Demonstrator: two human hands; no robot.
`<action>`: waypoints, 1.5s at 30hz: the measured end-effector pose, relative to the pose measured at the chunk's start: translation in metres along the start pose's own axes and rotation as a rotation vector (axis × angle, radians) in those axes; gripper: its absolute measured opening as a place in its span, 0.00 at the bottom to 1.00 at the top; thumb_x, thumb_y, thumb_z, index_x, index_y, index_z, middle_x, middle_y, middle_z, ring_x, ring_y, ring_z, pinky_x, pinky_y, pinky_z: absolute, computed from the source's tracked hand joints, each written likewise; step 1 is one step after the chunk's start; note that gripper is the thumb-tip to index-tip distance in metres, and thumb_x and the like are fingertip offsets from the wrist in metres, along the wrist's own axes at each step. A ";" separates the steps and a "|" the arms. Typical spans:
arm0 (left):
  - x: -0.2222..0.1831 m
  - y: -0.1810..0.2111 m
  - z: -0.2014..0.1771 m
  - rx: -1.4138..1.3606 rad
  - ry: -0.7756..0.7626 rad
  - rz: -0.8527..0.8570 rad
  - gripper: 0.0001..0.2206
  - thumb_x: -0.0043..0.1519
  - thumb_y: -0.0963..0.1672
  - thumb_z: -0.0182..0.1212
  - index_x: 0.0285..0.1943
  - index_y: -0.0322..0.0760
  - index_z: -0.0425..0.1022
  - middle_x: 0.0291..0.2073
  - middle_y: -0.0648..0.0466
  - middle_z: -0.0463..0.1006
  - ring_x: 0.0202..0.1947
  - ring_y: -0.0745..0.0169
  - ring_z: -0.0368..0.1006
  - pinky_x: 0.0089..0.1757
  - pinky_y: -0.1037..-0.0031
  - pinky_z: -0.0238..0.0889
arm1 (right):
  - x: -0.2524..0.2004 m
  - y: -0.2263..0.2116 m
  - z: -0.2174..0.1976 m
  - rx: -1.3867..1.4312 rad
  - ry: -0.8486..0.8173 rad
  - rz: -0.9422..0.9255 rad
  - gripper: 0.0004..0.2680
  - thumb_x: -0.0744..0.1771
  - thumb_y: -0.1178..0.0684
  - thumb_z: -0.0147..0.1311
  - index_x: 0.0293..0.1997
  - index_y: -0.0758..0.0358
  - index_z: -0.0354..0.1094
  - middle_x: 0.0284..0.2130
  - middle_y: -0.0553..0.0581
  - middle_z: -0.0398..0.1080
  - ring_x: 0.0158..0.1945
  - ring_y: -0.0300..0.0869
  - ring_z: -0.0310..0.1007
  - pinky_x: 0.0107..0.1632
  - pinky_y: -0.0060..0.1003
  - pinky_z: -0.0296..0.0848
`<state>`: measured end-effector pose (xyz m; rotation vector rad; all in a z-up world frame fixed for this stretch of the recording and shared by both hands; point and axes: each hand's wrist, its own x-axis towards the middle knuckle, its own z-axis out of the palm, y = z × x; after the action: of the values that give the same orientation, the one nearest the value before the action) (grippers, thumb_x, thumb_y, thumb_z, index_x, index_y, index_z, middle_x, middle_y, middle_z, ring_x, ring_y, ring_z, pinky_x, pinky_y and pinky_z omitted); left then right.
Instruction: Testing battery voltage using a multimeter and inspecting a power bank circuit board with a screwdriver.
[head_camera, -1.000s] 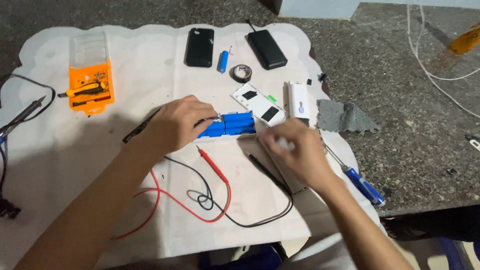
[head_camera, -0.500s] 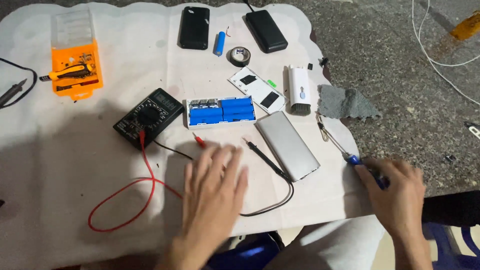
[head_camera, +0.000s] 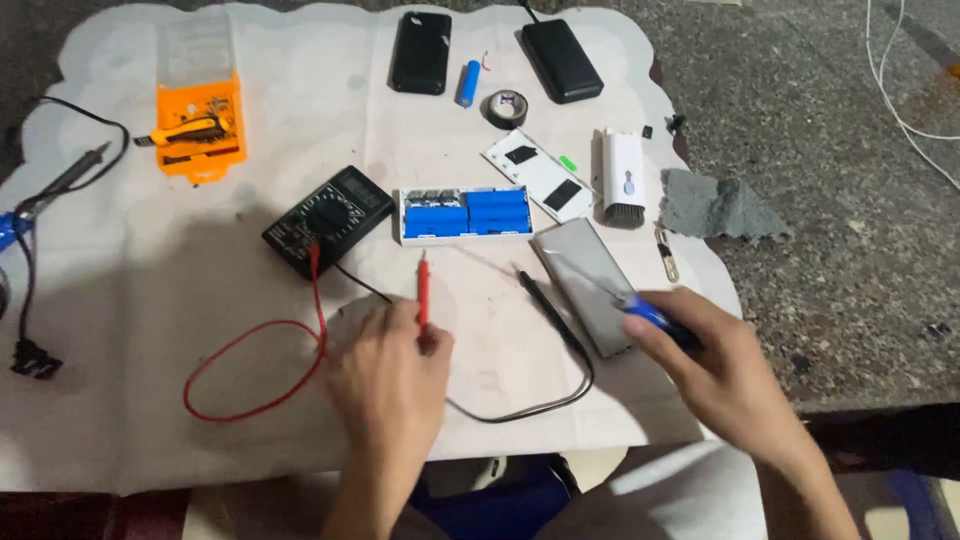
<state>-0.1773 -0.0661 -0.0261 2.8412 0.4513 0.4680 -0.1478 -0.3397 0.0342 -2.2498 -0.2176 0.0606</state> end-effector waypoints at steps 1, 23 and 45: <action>0.002 -0.011 -0.005 0.005 0.006 0.000 0.05 0.55 0.48 0.62 0.33 0.47 0.78 0.29 0.54 0.78 0.26 0.48 0.75 0.27 0.54 0.65 | 0.020 -0.008 -0.004 0.005 0.001 -0.006 0.10 0.66 0.49 0.58 0.48 0.61 0.76 0.38 0.49 0.79 0.43 0.33 0.73 0.49 0.30 0.68; 0.082 -0.024 0.022 -0.312 0.298 0.577 0.11 0.65 0.43 0.70 0.52 0.33 0.80 0.46 0.50 0.69 0.44 0.54 0.69 0.31 0.69 0.71 | 0.235 -0.061 0.011 -0.959 -0.133 -0.953 0.12 0.65 0.42 0.67 0.47 0.53 0.80 0.38 0.55 0.72 0.47 0.52 0.68 0.33 0.50 0.74; 0.088 -0.033 0.047 -0.139 0.281 0.534 0.13 0.66 0.48 0.65 0.54 0.38 0.83 0.56 0.52 0.77 0.49 0.52 0.70 0.43 0.67 0.71 | 0.223 -0.073 0.033 -1.373 -0.282 -0.677 0.12 0.71 0.38 0.49 0.39 0.47 0.77 0.29 0.53 0.78 0.34 0.52 0.82 0.33 0.48 0.81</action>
<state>-0.0907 -0.0145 -0.0537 2.7406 -0.3038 0.9585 0.0576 -0.2300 0.0763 -3.3179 -1.5394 -0.1989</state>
